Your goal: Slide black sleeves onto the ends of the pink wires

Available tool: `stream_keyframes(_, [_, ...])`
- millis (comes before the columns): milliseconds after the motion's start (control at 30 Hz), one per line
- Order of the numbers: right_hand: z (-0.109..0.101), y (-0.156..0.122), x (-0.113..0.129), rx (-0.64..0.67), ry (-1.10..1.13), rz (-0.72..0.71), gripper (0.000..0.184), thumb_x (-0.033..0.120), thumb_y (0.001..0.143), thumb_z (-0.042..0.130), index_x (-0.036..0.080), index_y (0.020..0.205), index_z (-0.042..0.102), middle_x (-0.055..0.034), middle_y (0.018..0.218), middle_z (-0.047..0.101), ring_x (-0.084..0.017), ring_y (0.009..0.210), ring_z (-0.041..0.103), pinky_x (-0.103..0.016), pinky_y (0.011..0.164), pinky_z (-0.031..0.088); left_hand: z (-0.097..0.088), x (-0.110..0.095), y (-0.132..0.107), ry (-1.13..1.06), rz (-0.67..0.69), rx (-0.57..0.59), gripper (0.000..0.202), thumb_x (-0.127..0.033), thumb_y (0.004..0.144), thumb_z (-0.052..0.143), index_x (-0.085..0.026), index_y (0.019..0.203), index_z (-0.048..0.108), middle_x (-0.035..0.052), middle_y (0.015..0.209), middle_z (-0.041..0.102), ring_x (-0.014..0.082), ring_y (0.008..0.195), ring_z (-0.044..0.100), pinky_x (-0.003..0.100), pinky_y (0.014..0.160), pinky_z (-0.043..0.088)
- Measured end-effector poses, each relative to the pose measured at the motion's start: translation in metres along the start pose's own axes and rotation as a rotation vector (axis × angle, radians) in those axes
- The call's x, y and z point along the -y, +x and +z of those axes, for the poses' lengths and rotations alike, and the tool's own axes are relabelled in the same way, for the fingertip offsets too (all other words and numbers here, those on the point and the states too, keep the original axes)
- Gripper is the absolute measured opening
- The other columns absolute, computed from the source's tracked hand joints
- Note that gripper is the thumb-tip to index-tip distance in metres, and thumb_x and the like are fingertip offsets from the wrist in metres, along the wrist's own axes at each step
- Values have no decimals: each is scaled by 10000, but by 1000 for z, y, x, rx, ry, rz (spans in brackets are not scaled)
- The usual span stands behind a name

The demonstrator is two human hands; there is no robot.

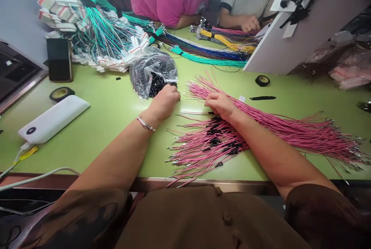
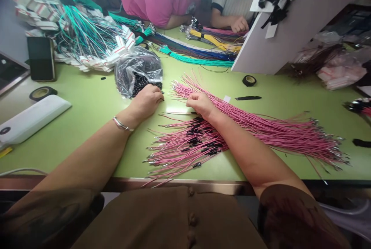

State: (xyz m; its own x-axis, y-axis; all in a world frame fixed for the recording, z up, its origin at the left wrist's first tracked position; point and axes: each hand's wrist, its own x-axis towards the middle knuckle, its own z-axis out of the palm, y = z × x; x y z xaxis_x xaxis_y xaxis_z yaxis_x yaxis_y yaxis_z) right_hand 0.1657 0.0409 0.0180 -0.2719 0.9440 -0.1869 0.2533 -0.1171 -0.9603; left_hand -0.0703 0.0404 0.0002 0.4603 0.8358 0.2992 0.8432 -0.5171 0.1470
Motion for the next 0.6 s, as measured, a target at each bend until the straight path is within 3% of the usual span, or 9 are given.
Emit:
stream_keyframes(167, [-1,-1,4,49,6,100,141,209,622,621,192,601,482,104,368,311,-36,340,210,-208,371,112,-6,-10,-3,120,-54,102,293,-16,853,406,-117,909,676,152,896,584,250,846,504,369,755,447])
stream_keyframes(400, [-9,-4,4,323,22,217,123,186,680,677,163,667,557,93,376,372,-24,342,217,-190,362,106,-9,-16,-6,206,-70,179,310,-23,866,379,-81,987,659,162,921,590,254,851,547,364,759,456])
stream_keyframes(500, [-9,-5,3,284,65,178,152,237,696,725,154,722,601,86,401,412,-24,347,253,-182,352,137,-7,-14,-5,138,-67,146,344,-48,869,393,-85,1057,679,160,922,599,258,863,560,382,776,468])
stream_keyframes(600, [-7,-5,1,229,95,130,170,280,704,735,143,747,642,73,426,451,-28,347,288,-186,336,164,-8,-11,-2,-48,-132,-1,332,-75,864,432,-102,1036,716,155,944,620,250,887,572,394,810,477])
